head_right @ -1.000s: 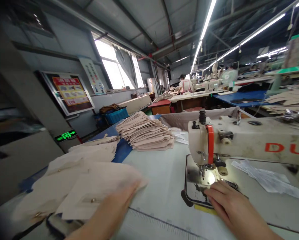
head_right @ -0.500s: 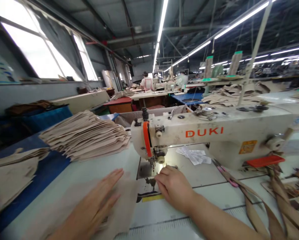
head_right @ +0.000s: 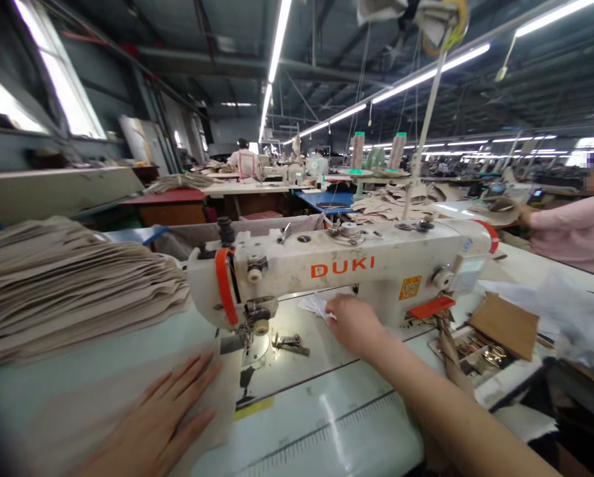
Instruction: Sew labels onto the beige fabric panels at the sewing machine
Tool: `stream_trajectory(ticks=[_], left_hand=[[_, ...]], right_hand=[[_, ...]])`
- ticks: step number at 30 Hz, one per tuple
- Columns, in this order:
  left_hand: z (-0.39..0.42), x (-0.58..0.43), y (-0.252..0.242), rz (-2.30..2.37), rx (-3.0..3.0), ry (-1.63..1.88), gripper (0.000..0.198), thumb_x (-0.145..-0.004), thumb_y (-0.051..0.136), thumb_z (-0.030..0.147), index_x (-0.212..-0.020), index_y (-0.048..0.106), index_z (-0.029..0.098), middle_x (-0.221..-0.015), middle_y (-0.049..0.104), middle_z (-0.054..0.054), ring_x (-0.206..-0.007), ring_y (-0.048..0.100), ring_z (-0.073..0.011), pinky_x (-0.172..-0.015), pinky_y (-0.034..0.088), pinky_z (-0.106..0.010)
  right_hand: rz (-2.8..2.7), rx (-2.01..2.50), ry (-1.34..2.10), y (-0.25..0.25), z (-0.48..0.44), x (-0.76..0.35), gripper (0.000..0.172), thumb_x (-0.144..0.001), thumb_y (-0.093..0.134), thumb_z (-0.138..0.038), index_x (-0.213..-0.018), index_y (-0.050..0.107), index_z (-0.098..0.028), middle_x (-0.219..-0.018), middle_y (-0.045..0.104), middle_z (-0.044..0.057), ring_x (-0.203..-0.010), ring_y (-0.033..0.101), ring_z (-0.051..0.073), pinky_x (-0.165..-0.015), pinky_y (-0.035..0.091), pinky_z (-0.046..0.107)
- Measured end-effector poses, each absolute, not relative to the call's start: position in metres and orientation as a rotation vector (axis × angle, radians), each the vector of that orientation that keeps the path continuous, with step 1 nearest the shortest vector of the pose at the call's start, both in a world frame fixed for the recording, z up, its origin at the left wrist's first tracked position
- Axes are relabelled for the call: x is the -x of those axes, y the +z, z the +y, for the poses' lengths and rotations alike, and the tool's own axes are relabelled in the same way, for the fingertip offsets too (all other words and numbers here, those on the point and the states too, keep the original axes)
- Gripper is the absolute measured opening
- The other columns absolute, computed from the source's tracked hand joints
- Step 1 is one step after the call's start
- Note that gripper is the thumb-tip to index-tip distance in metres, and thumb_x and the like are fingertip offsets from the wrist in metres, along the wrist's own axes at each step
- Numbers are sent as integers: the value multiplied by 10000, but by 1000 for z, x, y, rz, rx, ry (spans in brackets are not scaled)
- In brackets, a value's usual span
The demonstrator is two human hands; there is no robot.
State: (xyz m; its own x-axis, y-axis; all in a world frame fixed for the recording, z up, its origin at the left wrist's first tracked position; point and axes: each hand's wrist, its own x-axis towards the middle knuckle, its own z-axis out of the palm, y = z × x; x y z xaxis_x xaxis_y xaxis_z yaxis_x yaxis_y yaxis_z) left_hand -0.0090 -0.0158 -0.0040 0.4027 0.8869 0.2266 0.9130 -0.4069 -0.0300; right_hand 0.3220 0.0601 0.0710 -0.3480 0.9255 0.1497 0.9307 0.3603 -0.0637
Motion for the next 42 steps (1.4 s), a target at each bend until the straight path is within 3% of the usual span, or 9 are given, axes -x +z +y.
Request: stream_trajectory(ticks=[5,11,18,24,29,32,35,38,42], left_hand=[[-13,14,-14,-1609,2489,-293,567,-938,408,525,-1437,469,264,-1490,438,-60,-1315,501,-299,-1063,427,-461],[-14,12,-11,-1624,2492,-271,571,-937,411,513,-1447,457,261,-1494,432,-62,-1321,495,-297,-1072,419,-461],[-16,12,-5,-1642,2488,-266,569,-954,370,485,-1439,474,205,-1508,403,-90,-1346,460,-312,-1064,422,-521],[-39,2,19,-1367,2327,-776,445,-986,402,396,-1398,485,247,-1436,538,-57,-1283,536,-218,-1108,395,-388],[-64,-33,47,-1150,2415,-888,454,-974,490,356,-1399,435,207,-1361,602,-68,-1228,579,-193,-1087,417,-318],[-64,-42,53,-1179,2440,-1023,307,-997,456,332,-1276,526,222,-1142,715,-35,-1031,681,-162,-968,512,-267],[-55,-35,58,-1257,2499,-1112,202,-1005,423,269,-1023,622,240,-890,734,13,-800,703,-128,-780,564,-207],[-42,-23,60,-1184,2474,-1084,282,-1005,392,227,-872,641,213,-808,717,-2,-750,683,-138,-734,556,-231],[-25,-17,46,-1055,2365,-950,330,-1012,352,186,-877,653,172,-817,710,-40,-765,658,-175,-761,545,-304]], right_hand=[[-2550,1665,-75,59,62,-345,136,-906,582,-150,-964,700,-182,-1031,695,67,-1001,631,210,-801,445,252],[-2565,1651,-156,48,61,-336,240,-968,479,-138,-862,694,-149,-926,689,90,-909,634,221,-774,441,280],[-2408,1679,-220,59,57,-343,229,-966,444,-113,-899,659,-155,-943,673,82,-899,628,203,-739,440,265],[-2462,1184,-153,77,7,-329,194,-934,461,-113,-865,631,-177,-847,654,58,-774,600,186,-698,427,278],[-2558,859,12,84,-28,-274,155,-907,521,-101,-799,596,-184,-784,633,26,-716,569,167,-678,418,268],[-2535,754,113,80,-29,-247,144,-921,511,-124,-819,597,-179,-784,633,24,-723,570,163,-679,424,260],[-2449,696,203,69,-18,-233,138,-939,502,-152,-874,621,-178,-793,647,29,-744,590,167,-682,433,257],[-2368,715,260,55,-3,-229,113,-932,529,-157,-907,636,-183,-832,668,35,-783,610,171,-706,449,255],[-2372,767,260,38,6,-232,139,-919,531,-120,-939,659,-170,-913,691,63,-858,617,190,-780,479,281]])
